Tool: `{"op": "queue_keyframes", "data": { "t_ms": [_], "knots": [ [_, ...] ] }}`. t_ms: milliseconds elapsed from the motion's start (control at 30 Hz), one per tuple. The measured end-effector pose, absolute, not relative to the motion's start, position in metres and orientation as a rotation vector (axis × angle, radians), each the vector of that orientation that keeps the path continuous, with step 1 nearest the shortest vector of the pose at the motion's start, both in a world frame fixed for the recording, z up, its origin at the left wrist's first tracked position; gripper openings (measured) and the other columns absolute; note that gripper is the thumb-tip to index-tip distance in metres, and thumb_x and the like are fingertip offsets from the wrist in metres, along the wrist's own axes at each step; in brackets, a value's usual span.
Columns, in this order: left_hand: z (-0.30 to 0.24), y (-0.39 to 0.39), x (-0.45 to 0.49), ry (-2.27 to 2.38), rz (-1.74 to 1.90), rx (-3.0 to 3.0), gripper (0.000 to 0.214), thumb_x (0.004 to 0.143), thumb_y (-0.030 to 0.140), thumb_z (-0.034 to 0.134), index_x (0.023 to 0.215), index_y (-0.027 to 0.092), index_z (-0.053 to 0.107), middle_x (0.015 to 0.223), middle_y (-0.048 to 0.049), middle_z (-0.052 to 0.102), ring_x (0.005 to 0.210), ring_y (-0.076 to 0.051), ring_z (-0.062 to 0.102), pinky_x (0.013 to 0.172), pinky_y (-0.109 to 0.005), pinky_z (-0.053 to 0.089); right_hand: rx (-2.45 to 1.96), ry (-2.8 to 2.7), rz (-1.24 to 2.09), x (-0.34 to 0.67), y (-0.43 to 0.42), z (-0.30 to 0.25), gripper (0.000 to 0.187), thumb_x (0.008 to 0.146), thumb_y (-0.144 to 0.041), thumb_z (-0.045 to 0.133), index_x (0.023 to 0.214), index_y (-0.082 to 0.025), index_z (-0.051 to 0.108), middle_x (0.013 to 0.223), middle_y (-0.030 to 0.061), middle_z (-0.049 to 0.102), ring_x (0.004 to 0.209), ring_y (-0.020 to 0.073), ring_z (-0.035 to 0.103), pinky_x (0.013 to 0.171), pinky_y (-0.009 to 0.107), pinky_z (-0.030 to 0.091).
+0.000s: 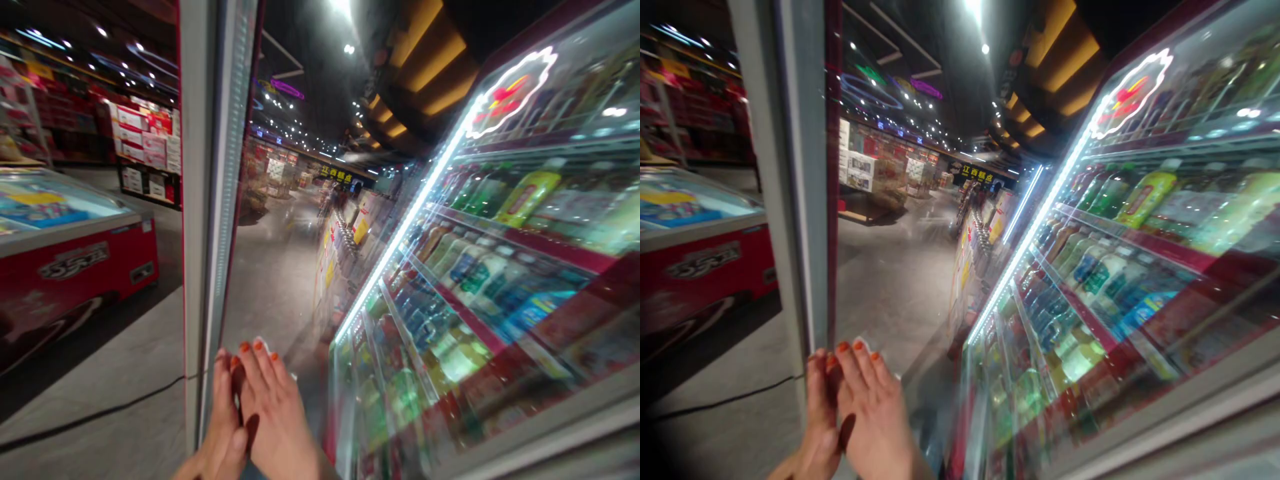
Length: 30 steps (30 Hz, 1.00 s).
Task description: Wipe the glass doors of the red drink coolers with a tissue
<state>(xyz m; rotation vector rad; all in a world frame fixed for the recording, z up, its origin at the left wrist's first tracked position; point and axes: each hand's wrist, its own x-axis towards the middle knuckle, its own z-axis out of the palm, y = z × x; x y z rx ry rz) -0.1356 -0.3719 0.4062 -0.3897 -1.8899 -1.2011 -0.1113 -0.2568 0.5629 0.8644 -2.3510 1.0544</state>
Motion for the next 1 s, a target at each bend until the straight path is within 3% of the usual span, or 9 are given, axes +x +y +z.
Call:
{"op": "queue_keyframes", "data": {
  "t_ms": [133, 233, 333, 400, 500, 567, 700, 833, 1000],
  "knots": [
    [0.434, -0.357, -0.157, -1.998, -0.583, -0.479, 0.090, 0.101, 0.028, 0.053, 0.177, 0.018, 0.007, 0.184, -0.0210, 0.003, 0.173, -0.037, 0.003, 0.138, -0.068, 0.019, 0.793, -2.035, 0.155, -0.085, -0.167, 0.558, 0.076, 0.092, -0.013, 0.059, 0.167, -0.013, 0.044, 0.175, 0.0128, 0.040, 0.166, 0.0272, 0.034, 0.136, 0.050, 0.032],
    [0.462, -0.331, -0.160, -1.940, -0.479, -0.337, 0.097, 0.098, 0.018, 0.058, 0.176, 0.013, 0.002, 0.183, -0.0257, -0.006, 0.172, -0.039, -0.009, 0.135, -0.076, 0.005, 0.419, -1.825, -0.103, -0.077, -0.120, 0.557, 0.083, 0.095, -0.013, 0.062, 0.172, -0.012, 0.031, 0.181, 0.0177, 0.024, 0.169, 0.0362, 0.025, 0.135, 0.067, 0.028],
    [0.486, -0.324, -0.157, -1.851, -0.528, -0.226, 0.112, 0.092, 0.012, 0.067, 0.176, 0.022, -0.006, 0.181, -0.0202, -0.024, 0.169, -0.042, -0.023, 0.128, -0.086, 0.000, 0.370, -1.757, -0.277, -0.075, -0.099, 0.546, 0.087, 0.095, -0.019, 0.072, 0.172, -0.028, 0.034, 0.184, 0.0130, 0.018, 0.169, 0.0431, 0.019, 0.127, 0.080, 0.036],
    [0.499, -0.334, -0.158, -1.729, -0.507, -0.150, 0.121, 0.085, 0.008, 0.075, 0.177, 0.030, -0.002, 0.182, -0.0170, -0.024, 0.169, -0.047, -0.019, 0.126, -0.091, 0.004, 0.414, -1.743, -0.373, -0.072, -0.088, 0.536, 0.086, 0.092, -0.019, 0.076, 0.169, -0.036, 0.042, 0.184, 0.0090, 0.020, 0.168, 0.0482, 0.020, 0.120, 0.085, 0.040],
    [0.517, -0.349, -0.161, -1.598, -0.460, -0.106, 0.100, 0.085, 0.003, 0.068, 0.172, 0.035, 0.032, 0.185, -0.0113, 0.020, 0.170, -0.041, 0.023, 0.135, -0.073, 0.028, 0.293, -1.650, -0.372, -0.065, -0.066, 0.528, 0.082, 0.091, -0.022, 0.076, 0.167, -0.036, 0.046, 0.178, 0.0118, 0.037, 0.163, 0.0544, 0.029, 0.112, 0.090, 0.045],
    [0.523, -0.342, -0.157, -1.626, -0.556, -0.134, 0.089, 0.090, 0.004, 0.057, 0.171, 0.034, 0.037, 0.180, -0.0077, 0.037, 0.166, -0.032, 0.038, 0.136, -0.059, 0.037, 0.132, -1.591, -0.256, -0.061, -0.048, 0.528, 0.078, 0.097, -0.031, 0.069, 0.170, -0.034, 0.042, 0.172, 0.0167, 0.045, 0.161, 0.0563, 0.032, 0.109, 0.093, 0.044],
    [0.507, -0.298, -0.132, -1.799, -0.574, -0.314, 0.091, 0.097, 0.030, 0.052, 0.177, 0.015, 0.011, 0.185, -0.0128, 0.010, 0.173, -0.030, 0.010, 0.143, -0.058, 0.011, -0.028, -1.682, -0.081, -0.063, -0.016, 0.528, 0.079, 0.102, -0.039, 0.059, 0.175, -0.028, 0.031, 0.170, 0.0228, 0.046, 0.159, 0.0561, 0.037, 0.110, 0.096, 0.038],
    [0.491, -0.296, -0.124, -1.831, -0.326, -0.533, 0.091, 0.097, 0.039, 0.053, 0.177, 0.022, 0.013, 0.185, 0.0015, 0.009, 0.174, -0.018, 0.004, 0.144, -0.039, 0.001, 0.035, -1.655, -0.138, -0.072, 0.001, 0.527, 0.086, 0.096, -0.039, 0.066, 0.174, -0.028, 0.032, 0.172, 0.0219, 0.044, 0.157, 0.0567, 0.040, 0.113, 0.097, 0.032],
    [0.552, -0.311, -0.146, -1.753, -0.633, -0.181, 0.078, 0.107, 0.034, 0.038, 0.177, 0.018, 0.007, 0.186, -0.0111, 0.003, 0.174, -0.028, 0.000, 0.142, -0.060, 0.003, 0.025, -1.622, -0.176, -0.071, -0.009, 0.537, 0.086, 0.097, -0.036, 0.065, 0.173, -0.014, 0.032, 0.175, 0.0246, 0.035, 0.163, 0.0528, 0.030, 0.122, 0.092, 0.026]
  ]
}}
